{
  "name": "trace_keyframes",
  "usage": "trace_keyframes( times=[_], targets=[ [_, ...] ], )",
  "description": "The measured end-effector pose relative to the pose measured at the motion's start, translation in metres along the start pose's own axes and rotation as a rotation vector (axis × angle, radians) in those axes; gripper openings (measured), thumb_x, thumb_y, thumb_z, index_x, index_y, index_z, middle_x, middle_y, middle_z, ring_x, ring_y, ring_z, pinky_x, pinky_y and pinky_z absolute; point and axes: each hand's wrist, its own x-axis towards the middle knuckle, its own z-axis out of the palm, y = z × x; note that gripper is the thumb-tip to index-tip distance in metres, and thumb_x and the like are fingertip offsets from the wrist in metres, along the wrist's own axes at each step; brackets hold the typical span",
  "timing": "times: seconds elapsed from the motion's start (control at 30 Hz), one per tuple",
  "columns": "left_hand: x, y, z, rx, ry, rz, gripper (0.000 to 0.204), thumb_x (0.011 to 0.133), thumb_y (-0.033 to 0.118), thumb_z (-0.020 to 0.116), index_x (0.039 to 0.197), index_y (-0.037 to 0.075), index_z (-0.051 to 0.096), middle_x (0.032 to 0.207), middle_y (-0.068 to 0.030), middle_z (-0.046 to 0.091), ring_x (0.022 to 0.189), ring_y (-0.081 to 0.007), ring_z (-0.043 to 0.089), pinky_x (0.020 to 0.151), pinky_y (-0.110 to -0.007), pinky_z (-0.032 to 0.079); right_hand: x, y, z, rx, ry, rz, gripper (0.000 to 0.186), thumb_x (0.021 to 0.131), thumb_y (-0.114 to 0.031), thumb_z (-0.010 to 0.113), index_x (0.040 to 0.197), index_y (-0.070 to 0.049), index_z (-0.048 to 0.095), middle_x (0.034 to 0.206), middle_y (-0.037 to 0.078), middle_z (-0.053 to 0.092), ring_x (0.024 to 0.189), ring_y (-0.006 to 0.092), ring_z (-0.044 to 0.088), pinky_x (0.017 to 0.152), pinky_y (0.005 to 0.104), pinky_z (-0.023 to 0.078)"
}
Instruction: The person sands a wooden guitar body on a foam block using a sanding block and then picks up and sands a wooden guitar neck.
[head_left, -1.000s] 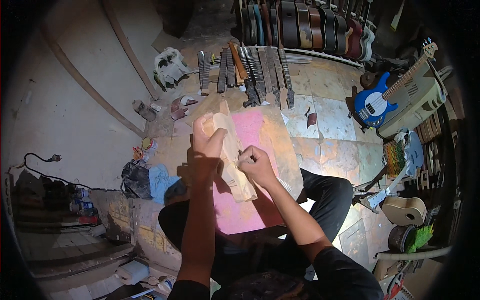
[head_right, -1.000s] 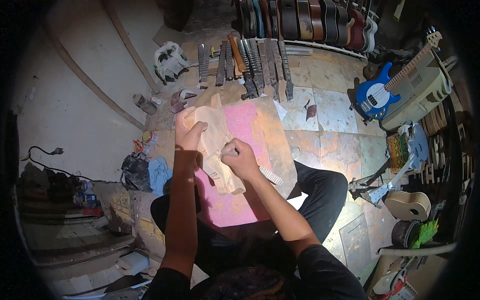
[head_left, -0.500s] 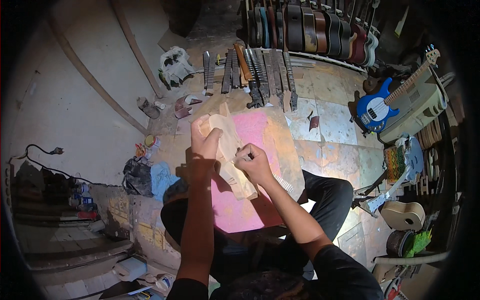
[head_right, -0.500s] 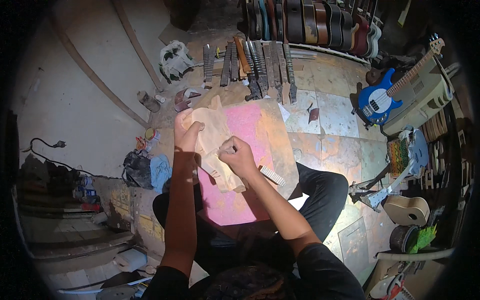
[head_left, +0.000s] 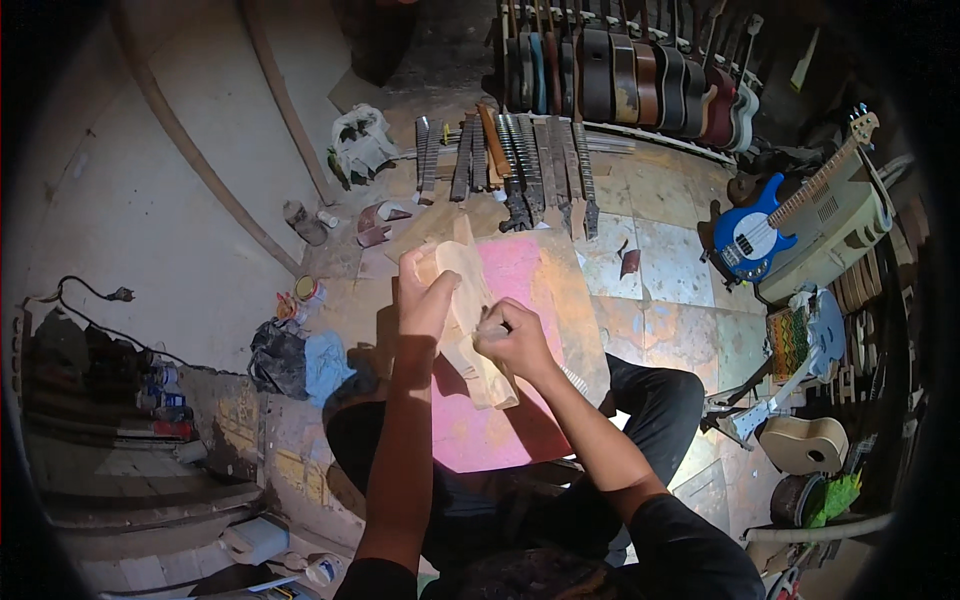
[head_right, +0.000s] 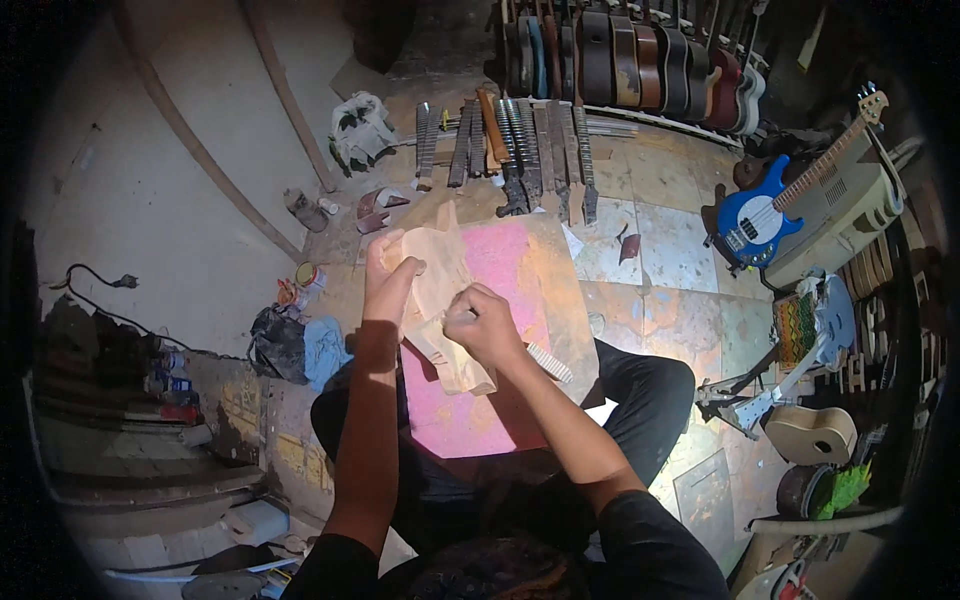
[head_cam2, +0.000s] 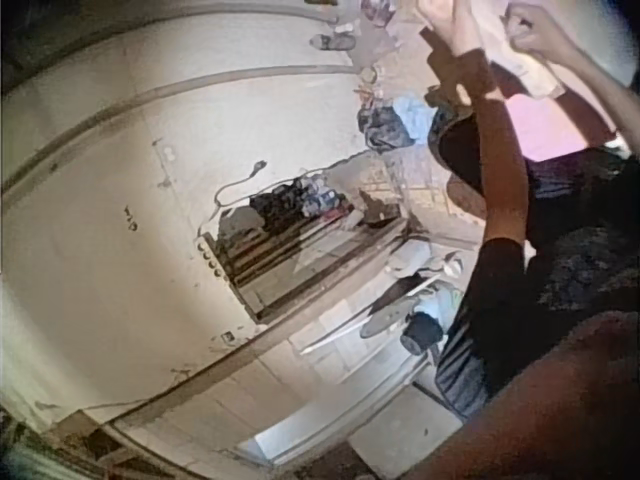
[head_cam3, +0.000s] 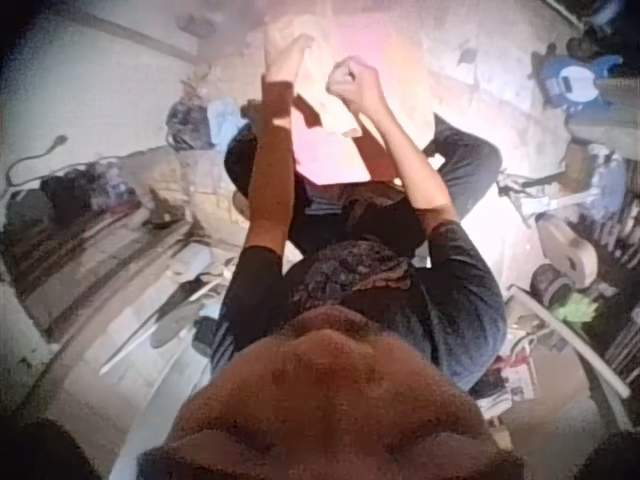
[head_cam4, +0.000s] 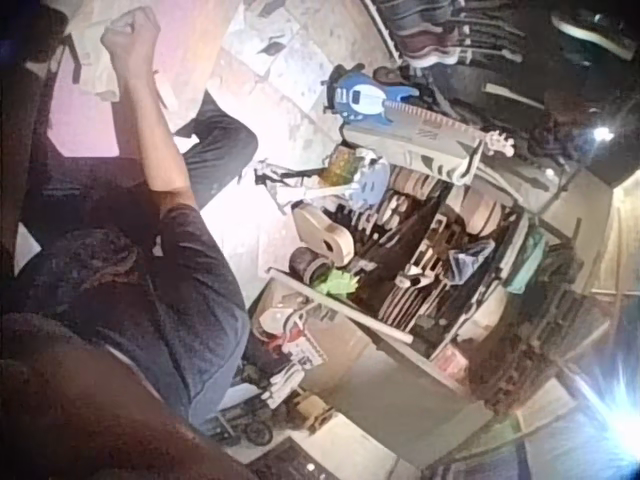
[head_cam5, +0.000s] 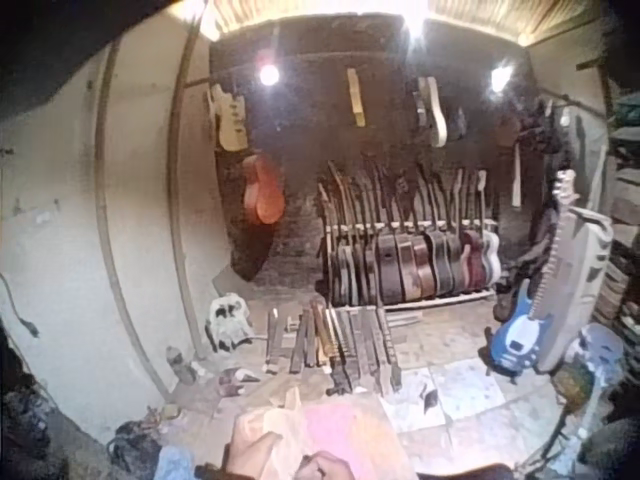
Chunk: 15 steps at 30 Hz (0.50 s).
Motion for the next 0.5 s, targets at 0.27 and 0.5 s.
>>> trace_keyframes(
  times=[0.27, 0.5],
  targets=[
    [-0.007, 0.010, 0.015, 0.000, -0.046, 0.044, 0.057, 0.086, 0.004, 0.070, 0.141, 0.004, 0.053, 0.127, -0.0147, 0.064, 0.111, -0.0223, 0.065, 0.095, -0.036, 0.055, -0.009, 0.009, -0.011, 0.183, -0.027, 0.274, 0.021, 0.076, -0.002, 0.084, 0.082, -0.003, 0.064, 0.090, 0.005, 0.067, 0.085, 0.0130, 0.064, 0.076, 0.0287, 0.052],
    [-0.004, -0.004, 0.020, -0.019, -0.057, 0.059, 0.057, 0.085, 0.004, 0.071, 0.140, 0.004, 0.054, 0.128, -0.0153, 0.064, 0.115, -0.0223, 0.064, 0.098, -0.036, 0.053, -0.002, 0.005, -0.016, 0.124, 0.043, 0.039, 0.017, 0.081, -0.004, 0.082, 0.085, -0.002, 0.066, 0.089, 0.003, 0.070, 0.081, 0.0107, 0.061, 0.074, 0.0288, 0.052]
  ],
)
